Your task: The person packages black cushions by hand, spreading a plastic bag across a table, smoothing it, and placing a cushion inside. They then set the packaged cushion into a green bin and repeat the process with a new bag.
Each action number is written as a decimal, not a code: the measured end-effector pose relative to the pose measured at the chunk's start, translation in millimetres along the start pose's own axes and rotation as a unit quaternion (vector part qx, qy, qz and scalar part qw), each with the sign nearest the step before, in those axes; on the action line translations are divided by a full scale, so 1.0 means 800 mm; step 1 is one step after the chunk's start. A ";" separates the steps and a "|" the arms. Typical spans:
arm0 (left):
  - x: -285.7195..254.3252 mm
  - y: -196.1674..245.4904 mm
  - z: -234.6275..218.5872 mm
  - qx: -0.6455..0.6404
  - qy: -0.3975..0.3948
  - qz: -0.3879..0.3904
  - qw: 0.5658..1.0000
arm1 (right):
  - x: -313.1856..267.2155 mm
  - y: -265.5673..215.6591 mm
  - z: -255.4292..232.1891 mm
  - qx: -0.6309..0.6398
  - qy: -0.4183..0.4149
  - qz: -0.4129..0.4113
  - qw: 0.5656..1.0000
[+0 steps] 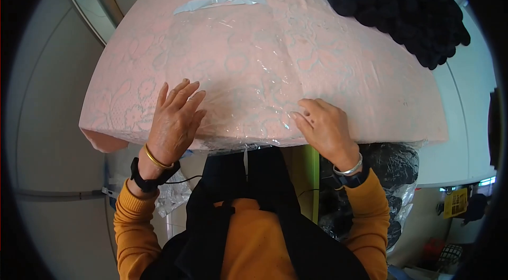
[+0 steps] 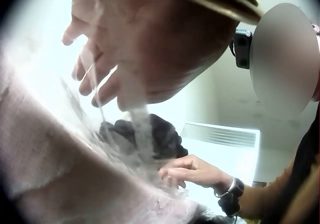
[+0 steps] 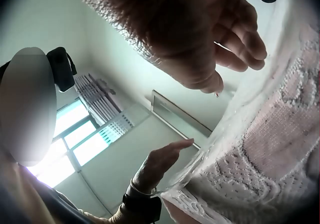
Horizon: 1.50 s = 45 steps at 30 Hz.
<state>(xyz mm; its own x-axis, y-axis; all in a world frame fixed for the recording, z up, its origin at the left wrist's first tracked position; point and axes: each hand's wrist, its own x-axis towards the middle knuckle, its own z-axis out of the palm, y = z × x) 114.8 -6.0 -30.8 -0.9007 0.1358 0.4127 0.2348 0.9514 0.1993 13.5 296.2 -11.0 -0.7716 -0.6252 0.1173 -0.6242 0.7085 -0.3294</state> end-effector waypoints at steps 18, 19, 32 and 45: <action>-0.033 -0.004 0.043 0.085 -0.071 -0.022 0.994 | 0.019 0.032 0.044 -0.085 -0.054 -0.127 0.987; -0.037 -0.007 0.040 0.087 -0.070 -0.029 0.993 | 0.018 0.034 0.043 -0.084 -0.057 -0.127 0.987; -0.080 -0.006 0.025 0.131 -0.051 -0.058 0.988 | 0.010 0.045 0.039 -0.095 -0.055 -0.140 0.984; -0.009 0.023 0.023 -0.020 -0.033 0.042 0.998 | 0.032 0.007 0.026 -0.059 -0.042 -0.164 0.984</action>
<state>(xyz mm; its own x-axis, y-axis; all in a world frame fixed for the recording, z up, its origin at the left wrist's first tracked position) 119.2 15.4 -46.7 -0.8990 0.2343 0.3699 0.3243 0.9240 0.2027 -7.4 277.3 -29.4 -0.5162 -0.8479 0.1207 -0.8519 0.4937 -0.1749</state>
